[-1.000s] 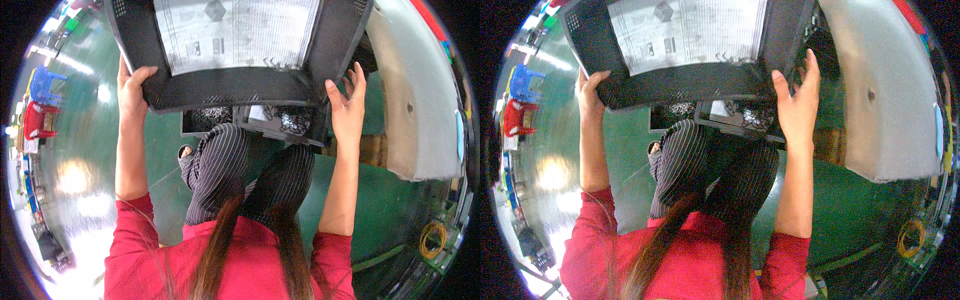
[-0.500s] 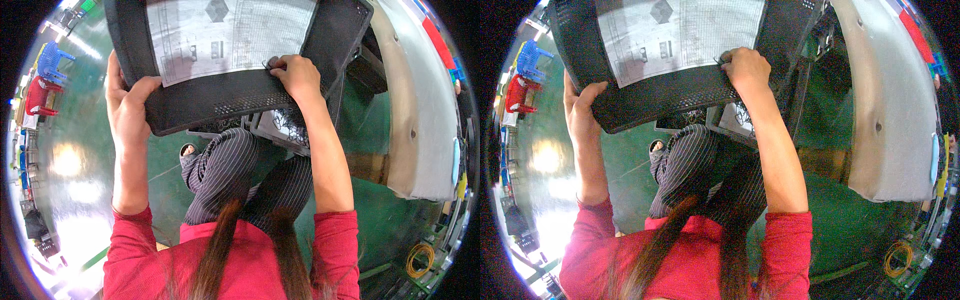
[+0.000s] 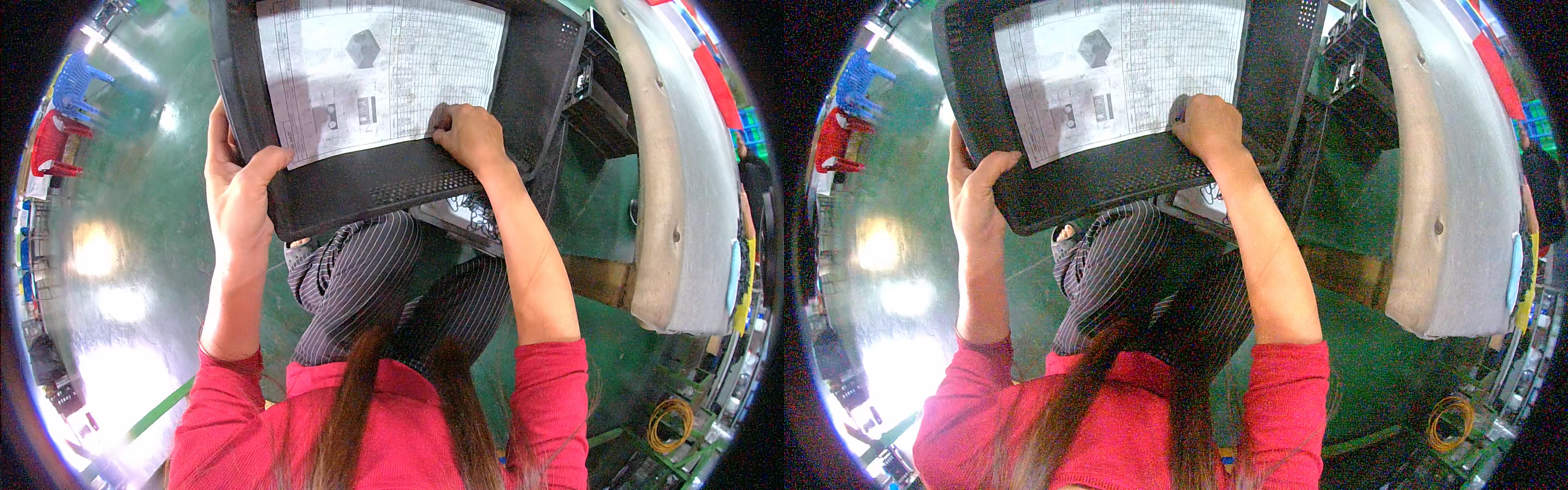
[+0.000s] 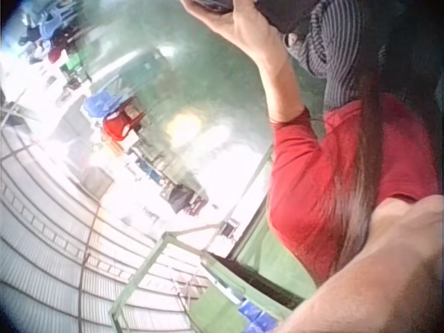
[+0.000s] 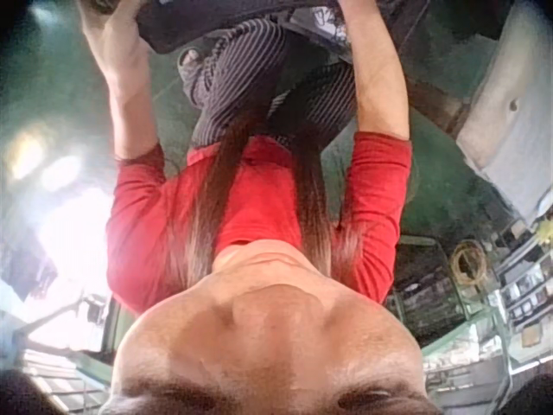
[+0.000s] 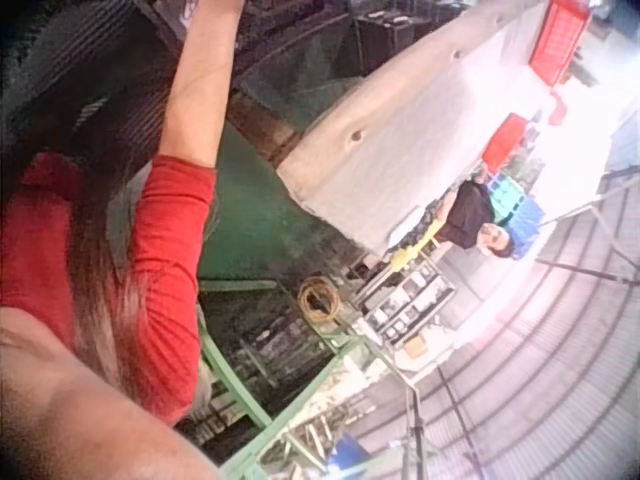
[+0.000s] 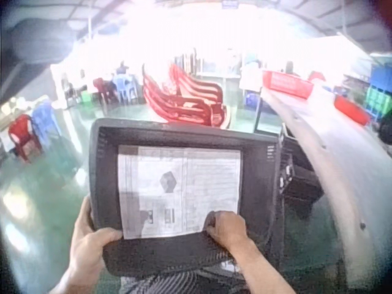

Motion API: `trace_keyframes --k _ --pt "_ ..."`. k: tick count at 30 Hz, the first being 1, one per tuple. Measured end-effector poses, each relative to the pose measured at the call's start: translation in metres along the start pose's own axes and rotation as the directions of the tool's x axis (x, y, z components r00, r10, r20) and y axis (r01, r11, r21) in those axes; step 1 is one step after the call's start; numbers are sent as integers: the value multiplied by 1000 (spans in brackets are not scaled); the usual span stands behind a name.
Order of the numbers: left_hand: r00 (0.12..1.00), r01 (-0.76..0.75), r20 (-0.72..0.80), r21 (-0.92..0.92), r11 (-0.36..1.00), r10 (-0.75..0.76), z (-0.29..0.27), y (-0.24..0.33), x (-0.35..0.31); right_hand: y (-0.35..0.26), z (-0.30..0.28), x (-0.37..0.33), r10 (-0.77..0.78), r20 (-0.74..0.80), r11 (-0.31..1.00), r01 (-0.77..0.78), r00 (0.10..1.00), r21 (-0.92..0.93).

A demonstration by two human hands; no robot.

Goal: The person sorts small black plastic fasteners and metal hooks on a table, separating them into piles. They transfer the metal hooks into a black crate and place the crate on the floor. The person then resumes sorting the fasteners by hand, placing them into a yellow basket.

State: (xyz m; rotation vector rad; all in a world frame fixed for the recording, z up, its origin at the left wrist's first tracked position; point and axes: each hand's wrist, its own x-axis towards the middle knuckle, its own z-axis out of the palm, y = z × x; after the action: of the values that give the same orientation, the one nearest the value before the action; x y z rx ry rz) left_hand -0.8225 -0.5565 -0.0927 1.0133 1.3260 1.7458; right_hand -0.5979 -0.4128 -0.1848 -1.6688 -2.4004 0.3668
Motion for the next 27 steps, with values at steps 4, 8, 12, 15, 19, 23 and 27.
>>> trace_keyframes --k 4,8,12,15,19,23,27 --pt "998 36 -47 14 999 -35 -5 -12 1 -7 -1 6 45 20 977 -49 999 206" --pt "993 86 -79 -56 995 -90 -7 -17 2 5 -18 22 213 152 348 -221 965 911" --pt "993 80 -76 -84 993 -86 -17 -25 5 8 -28 28 66 279 -150 -266 958 952" --pt "991 85 -95 -87 993 -93 -18 -28 9 11 -35 28 1 282 -254 -272 959 928" --pt "989 93 -107 -84 992 -102 -18 -33 13 7 -42 30 26 224 -106 -220 974 970" --pt "981 136 -127 -73 988 -145 -24 -41 19 5 -40 40 135 134 246 -165 982 955" --pt "971 210 -97 -83 974 -218 -28 -46 27 21 -34 52 -109 80 847 50 991 529"
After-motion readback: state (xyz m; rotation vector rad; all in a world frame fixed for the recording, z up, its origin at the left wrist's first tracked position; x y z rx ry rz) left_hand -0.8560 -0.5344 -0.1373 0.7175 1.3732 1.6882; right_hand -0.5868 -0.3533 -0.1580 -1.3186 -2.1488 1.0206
